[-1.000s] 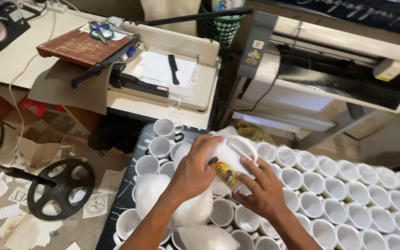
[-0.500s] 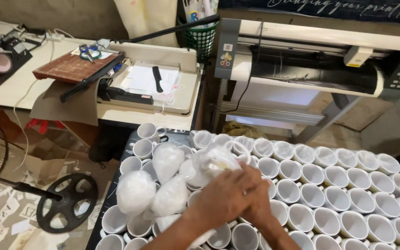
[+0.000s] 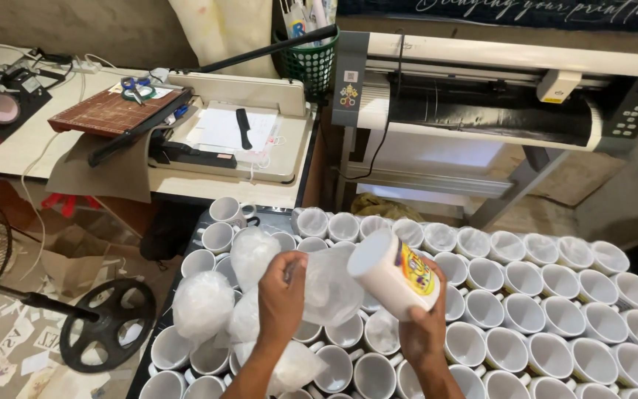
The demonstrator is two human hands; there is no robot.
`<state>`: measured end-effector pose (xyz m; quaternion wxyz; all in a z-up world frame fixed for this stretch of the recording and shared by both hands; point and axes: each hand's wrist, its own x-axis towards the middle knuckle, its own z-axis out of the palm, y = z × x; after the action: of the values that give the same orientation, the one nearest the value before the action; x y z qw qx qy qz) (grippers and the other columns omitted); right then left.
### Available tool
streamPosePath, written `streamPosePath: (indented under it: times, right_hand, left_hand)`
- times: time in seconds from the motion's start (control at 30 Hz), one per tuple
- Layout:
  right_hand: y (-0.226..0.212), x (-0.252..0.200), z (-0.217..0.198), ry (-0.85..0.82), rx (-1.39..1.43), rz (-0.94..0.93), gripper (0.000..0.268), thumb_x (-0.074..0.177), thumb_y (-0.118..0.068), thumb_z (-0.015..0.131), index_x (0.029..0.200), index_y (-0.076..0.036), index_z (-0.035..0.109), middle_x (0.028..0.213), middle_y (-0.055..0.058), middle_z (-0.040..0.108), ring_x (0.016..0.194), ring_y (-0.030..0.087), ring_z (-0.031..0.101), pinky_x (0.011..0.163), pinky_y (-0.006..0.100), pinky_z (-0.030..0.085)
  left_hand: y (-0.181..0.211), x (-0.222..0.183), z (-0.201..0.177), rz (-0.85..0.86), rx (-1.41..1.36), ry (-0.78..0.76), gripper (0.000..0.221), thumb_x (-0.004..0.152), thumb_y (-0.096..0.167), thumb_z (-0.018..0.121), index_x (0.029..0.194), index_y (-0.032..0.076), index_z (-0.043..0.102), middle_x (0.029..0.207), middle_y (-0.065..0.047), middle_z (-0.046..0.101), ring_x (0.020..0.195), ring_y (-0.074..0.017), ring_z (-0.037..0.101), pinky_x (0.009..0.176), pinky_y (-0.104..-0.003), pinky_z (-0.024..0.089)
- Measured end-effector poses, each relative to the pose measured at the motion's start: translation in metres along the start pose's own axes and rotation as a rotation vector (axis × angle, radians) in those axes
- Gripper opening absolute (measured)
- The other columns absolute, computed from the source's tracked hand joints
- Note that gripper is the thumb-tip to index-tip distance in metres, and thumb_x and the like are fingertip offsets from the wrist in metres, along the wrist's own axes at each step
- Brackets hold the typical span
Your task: The person places mugs into plastic bags one by one, occasionally adjusting the mugs and the bags, on a table filled with many mugs.
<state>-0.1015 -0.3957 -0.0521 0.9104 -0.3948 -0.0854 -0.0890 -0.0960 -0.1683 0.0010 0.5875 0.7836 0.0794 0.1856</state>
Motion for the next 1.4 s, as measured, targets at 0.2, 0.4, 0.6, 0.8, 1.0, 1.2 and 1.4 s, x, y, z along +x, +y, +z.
streamPosePath:
  times: [0.2, 0.4, 0.6, 0.8, 1.0, 1.2, 1.4]
  right_hand:
    - [0.007, 0.007, 0.006, -0.155, 0.095, 0.196, 0.115, 0.066, -0.047, 0.085, 0.156, -0.001, 0.03, 0.147, 0.018, 0.048, 0.136, 0.032, 0.051, 0.116, 0.043, 0.039]
    - [0.014, 0.035, 0.01, -0.358, 0.036, 0.356, 0.11, 0.068, -0.049, 0.085, 0.151, 0.001, 0.032, 0.139, 0.023, 0.055, 0.127, 0.034, 0.058, 0.109, 0.044, 0.046]
    - [0.017, 0.044, 0.003, -0.294, -0.239, 0.256, 0.104, 0.069, -0.043, 0.084, 0.151, -0.003, 0.036, 0.137, 0.019, 0.056, 0.124, 0.028, 0.061, 0.104, 0.041, 0.051]
    - [-0.003, 0.03, 0.05, -0.266, -0.936, -0.028, 0.09, 0.067, -0.018, 0.083, 0.145, -0.006, 0.041, 0.139, 0.011, 0.061, 0.122, 0.023, 0.065, 0.108, 0.04, 0.051]
    - [0.0, 0.028, 0.081, -0.087, -1.501, -0.485, 0.098, 0.053, -0.018, 0.095, 0.136, -0.007, 0.044, 0.137, 0.015, 0.059, 0.119, 0.031, 0.058, 0.096, 0.047, 0.045]
    - [0.042, 0.036, 0.045, 0.039, -0.56, -0.17, 0.093, 0.071, -0.011, 0.09, 0.146, -0.004, 0.035, 0.14, 0.015, 0.053, 0.124, 0.024, 0.061, 0.103, 0.039, 0.054]
    - [0.043, 0.036, 0.043, 0.284, -0.133, 0.201, 0.074, 0.08, -0.012, 0.078, 0.145, -0.005, 0.044, 0.134, 0.015, 0.06, 0.114, 0.027, 0.064, 0.093, 0.042, 0.055]
  left_hand:
    - [-0.014, 0.023, 0.009, -0.056, -0.099, -0.098, 0.018, 0.1, 0.022, 0.064, 0.104, 0.006, 0.06, 0.084, -0.006, 0.062, 0.075, -0.0121, 0.056, 0.07, -0.026, 0.047]
    - [-0.027, 0.053, 0.011, -0.224, -0.604, -0.412, 0.014, 0.104, 0.022, 0.057, 0.107, 0.008, 0.056, 0.091, 0.008, 0.057, 0.077, -0.0012, 0.048, 0.067, -0.019, 0.044]
    - [-0.008, 0.059, 0.004, -0.125, -0.376, -0.409, 0.012, 0.101, 0.02, 0.061, 0.103, 0.008, 0.059, 0.096, 0.004, 0.064, 0.073, -0.0078, 0.054, 0.064, -0.025, 0.046]
    - [0.032, 0.037, -0.003, 0.507, 0.237, -0.042, 0.009, 0.095, 0.011, 0.065, 0.099, 0.005, 0.06, 0.094, -0.01, 0.065, 0.086, -0.0277, 0.066, 0.07, -0.039, 0.052]
    - [0.041, 0.009, 0.011, 0.706, 0.506, -0.02, 0.007, 0.094, 0.012, 0.067, 0.095, 0.009, 0.061, 0.081, -0.005, 0.064, 0.077, -0.025, 0.062, 0.072, -0.043, 0.043]
    - [0.024, -0.032, 0.031, 0.662, 0.219, -0.128, 0.008, 0.094, 0.01, 0.068, 0.096, 0.006, 0.062, 0.084, -0.01, 0.066, 0.077, -0.0304, 0.062, 0.07, -0.045, 0.044]
    - [0.013, -0.043, 0.039, 0.553, 0.076, -0.19, 0.008, 0.095, 0.009, 0.068, 0.097, 0.005, 0.062, 0.087, -0.011, 0.068, 0.078, -0.0331, 0.064, 0.07, -0.045, 0.048]
